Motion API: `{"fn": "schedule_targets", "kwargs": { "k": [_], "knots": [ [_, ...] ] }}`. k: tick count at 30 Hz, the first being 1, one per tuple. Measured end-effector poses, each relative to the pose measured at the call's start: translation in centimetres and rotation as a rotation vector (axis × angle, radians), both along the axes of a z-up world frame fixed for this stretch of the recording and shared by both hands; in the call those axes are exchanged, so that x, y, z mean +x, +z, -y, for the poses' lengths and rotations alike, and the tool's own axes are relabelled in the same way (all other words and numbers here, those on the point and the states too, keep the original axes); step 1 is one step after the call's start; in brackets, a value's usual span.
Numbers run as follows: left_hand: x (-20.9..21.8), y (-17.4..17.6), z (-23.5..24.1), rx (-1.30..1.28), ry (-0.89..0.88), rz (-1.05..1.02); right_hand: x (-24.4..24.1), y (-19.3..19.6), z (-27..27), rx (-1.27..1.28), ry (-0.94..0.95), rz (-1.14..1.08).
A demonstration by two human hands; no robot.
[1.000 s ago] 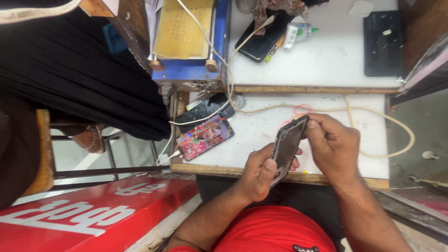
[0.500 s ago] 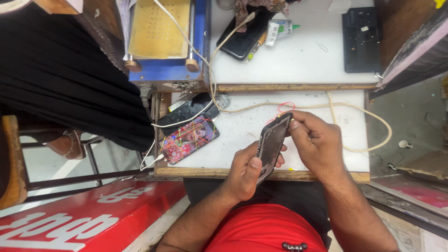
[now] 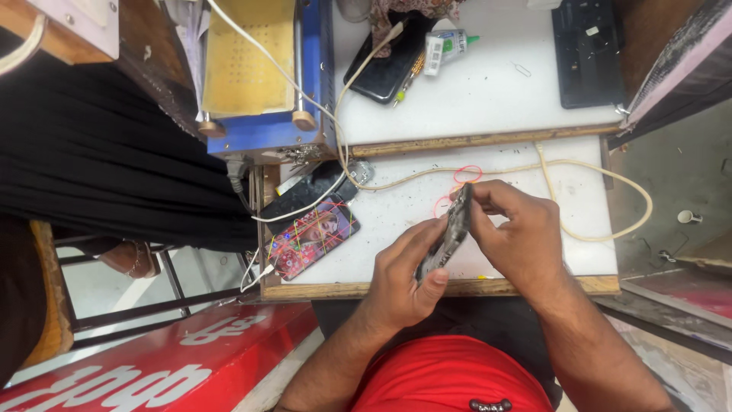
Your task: The person removes rubber bands from a smartphone, then handles a disassembled phone chassis, peeling adhesive from its edges. The person also connects a charging cable to another phone on the workbench.
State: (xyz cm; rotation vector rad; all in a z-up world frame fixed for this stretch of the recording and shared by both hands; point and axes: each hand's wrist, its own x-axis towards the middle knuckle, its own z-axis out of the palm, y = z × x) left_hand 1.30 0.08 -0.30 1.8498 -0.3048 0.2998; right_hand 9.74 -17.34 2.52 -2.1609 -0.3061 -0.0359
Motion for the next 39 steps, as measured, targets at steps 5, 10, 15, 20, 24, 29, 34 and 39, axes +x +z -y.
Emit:
{"fn": "schedule_targets", "kwargs": {
  "k": [5,10,15,20,24,29,34,39],
  "knots": [
    [0.2,-0.1,-0.1,0.165,0.031,0.042,0.7,-0.4,0.5,-0.046,0.048,0.113],
    [0.4,-0.2,0.0,0.195,0.036,0.055,1.1,-0.6,0.2,0.01,0.039,0.14],
    [0.3,-0.9,0.0,0.176,0.071,0.08,0.5,-0.7,0.6,0.054,0.048,0.187],
    [0.5,-1.7,-1.1,-0.307,0.035,-0.154,-0.9,-0.5,2.9,0.038,0.131,0.112],
    [0.2,-2.2,-2.2,-0.937,-0.183,-0.397,-1.5,0.1,3.5,-0.1,0.257,-0.098],
    [-0.3,-1.9,-2.0,-0.979,-0.236,-0.436,-0.6,1.7,1.6,-0.229,0.181,-0.18],
    [-0.8,-1.1,-1.1,-0.59,-0.184,-0.323,0.1,2.2,-0.4,0.008,0.086,-0.02],
    [-0.9,-0.3,-0.7,-0.1,0.016,-0.046,0.3,1.7,-1.2,0.01,0.012,0.033]
  ]
}}
